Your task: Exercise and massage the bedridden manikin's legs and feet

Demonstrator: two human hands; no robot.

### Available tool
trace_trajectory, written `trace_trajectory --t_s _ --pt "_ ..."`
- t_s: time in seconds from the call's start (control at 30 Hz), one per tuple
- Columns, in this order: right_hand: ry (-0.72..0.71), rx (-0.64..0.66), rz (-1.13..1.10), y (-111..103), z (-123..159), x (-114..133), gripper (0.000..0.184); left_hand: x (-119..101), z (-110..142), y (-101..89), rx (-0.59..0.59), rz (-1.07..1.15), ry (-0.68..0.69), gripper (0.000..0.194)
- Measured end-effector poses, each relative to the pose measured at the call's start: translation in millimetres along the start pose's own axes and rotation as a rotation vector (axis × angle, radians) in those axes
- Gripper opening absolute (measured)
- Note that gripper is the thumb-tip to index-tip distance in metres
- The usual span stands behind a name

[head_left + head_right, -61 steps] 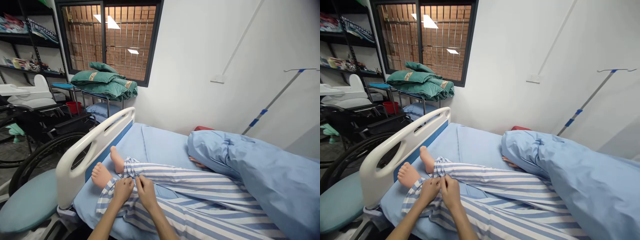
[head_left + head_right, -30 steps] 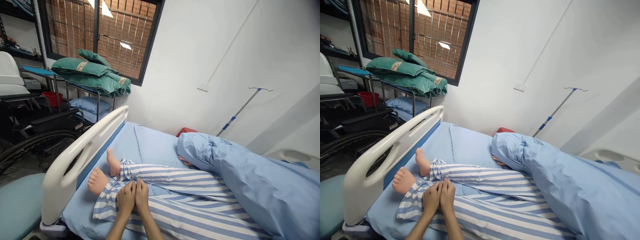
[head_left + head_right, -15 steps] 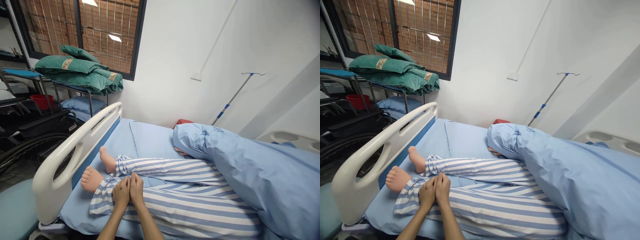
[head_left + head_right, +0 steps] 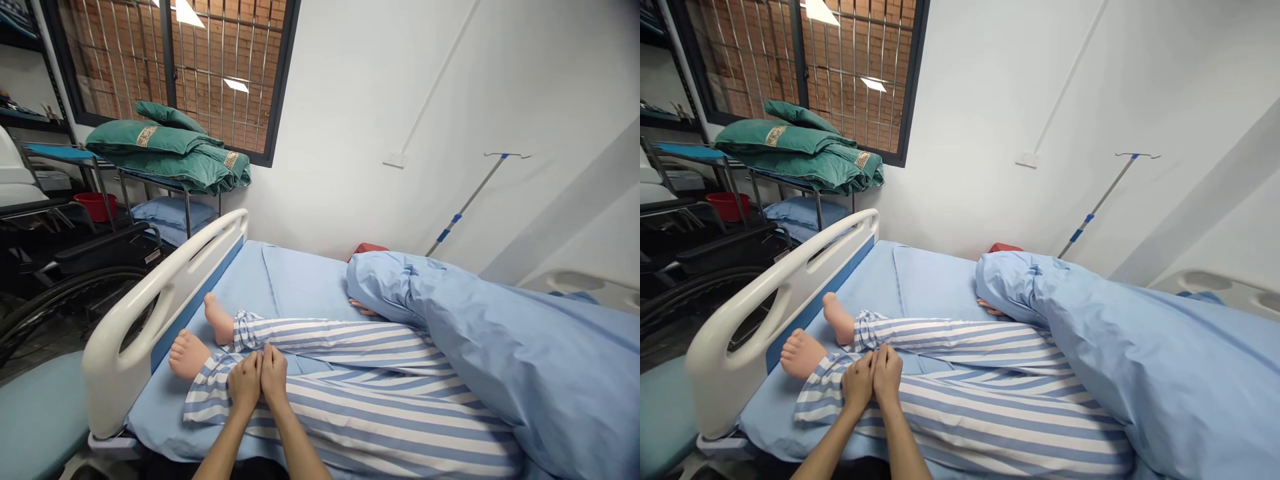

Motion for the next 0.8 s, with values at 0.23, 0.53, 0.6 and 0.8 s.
trace_trajectory --t_s 0.23,0.53,0.6,0.8 --pt "-0.043 -0.004 -0.009 -3.7 -2.4 3.5 0.039 -3.0 1.9 -5.8 -0.032 0.005 -0.022 0.035" --pt "-0.032 -0.021 0.042 1.5 -4.1 2.0 0.043 -2.0 0.4 -8.6 0.02 0.036 -0.065 0.032" --pt "-0.039 -0.023 0.056 1.8 -2.8 3.4 0.042 -0.7 -0.3 -7.2 0.026 0.042 -0.05 0.031" --pt "-0.033 -0.018 0.073 2.2 -0.6 4.4 0.041 0.3 0.5 -7.1 0.009 0.048 -0.036 0.034"
Point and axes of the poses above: each hand's wrist, its own z-axis away from the middle knuckle, its own y-axis out of the palm, x = y × z, the point moved 2 cm from there along -z, towards the middle knuckle, and after that the axes turned 11 degrees about -y, right-handed, at the moved point
